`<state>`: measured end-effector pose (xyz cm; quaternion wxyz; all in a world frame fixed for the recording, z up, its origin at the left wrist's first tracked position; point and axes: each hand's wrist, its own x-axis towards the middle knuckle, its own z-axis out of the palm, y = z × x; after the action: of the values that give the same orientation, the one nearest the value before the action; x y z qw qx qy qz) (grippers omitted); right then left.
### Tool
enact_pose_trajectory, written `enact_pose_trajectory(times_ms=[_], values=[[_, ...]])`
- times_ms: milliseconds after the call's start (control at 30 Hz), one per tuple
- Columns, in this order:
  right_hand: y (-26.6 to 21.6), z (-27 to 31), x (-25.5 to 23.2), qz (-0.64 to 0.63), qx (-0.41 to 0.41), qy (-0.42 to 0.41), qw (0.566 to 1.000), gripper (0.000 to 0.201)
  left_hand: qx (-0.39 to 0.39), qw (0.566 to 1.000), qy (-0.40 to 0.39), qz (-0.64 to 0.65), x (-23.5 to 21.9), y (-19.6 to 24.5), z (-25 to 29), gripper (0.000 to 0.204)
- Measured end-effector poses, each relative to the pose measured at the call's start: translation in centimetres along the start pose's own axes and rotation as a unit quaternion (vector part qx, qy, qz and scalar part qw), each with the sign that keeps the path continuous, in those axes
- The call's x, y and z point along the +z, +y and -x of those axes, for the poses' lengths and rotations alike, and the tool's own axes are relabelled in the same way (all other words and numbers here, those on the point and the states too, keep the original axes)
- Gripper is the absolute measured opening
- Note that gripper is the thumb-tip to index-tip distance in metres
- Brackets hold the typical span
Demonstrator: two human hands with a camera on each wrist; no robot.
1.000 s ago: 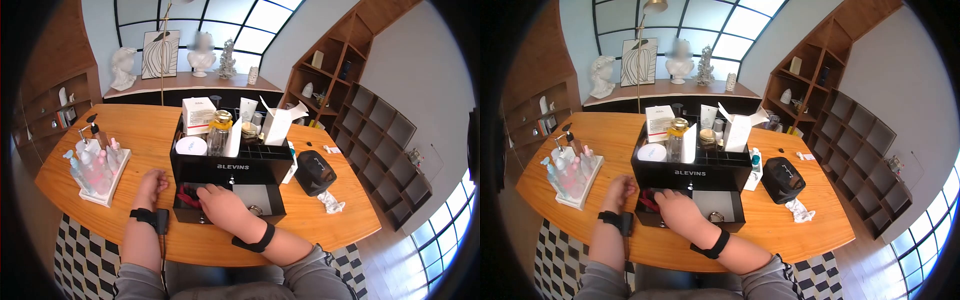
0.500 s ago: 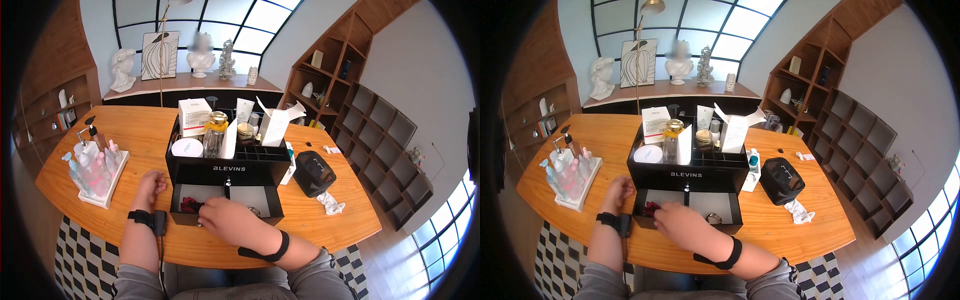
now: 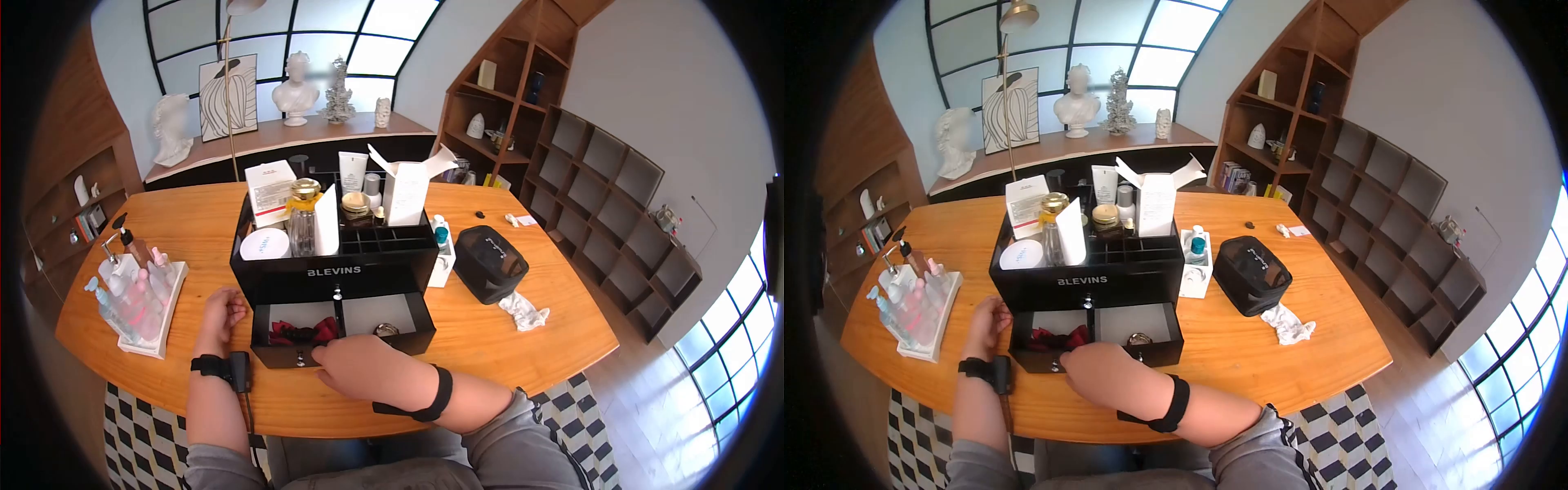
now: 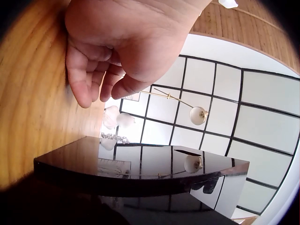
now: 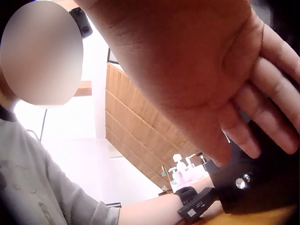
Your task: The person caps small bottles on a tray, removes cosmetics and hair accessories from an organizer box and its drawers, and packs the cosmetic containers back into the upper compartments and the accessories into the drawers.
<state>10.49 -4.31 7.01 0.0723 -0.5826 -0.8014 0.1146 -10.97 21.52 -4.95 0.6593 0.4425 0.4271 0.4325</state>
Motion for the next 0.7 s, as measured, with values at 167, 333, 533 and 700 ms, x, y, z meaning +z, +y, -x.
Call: enact_pose_trajectory(times_ms=[167,333,533,700], values=[[1.0,-1.5,0.6,0.003,0.017,0.075,0.997,0.023,0.002,1.0,0.009,0.004,-0.3,0.2,0.2,0.015],[3.1,-3.3,1.5,0.005,0.031,0.131,0.991,0.023,0.006,1.0,0.016,0.0,0.5,1.0,1.3,0.015],[3.8,-3.9,1.0,-0.044,0.054,0.12,0.99,0.028,0.003,1.0,0.015,-0.005,0.5,1.0,1.2,0.016],[3.7,-3.9,1.5,-0.063,0.038,0.177,0.981,0.022,0.009,1.0,0.016,0.001,0.6,1.0,1.4,0.016]])
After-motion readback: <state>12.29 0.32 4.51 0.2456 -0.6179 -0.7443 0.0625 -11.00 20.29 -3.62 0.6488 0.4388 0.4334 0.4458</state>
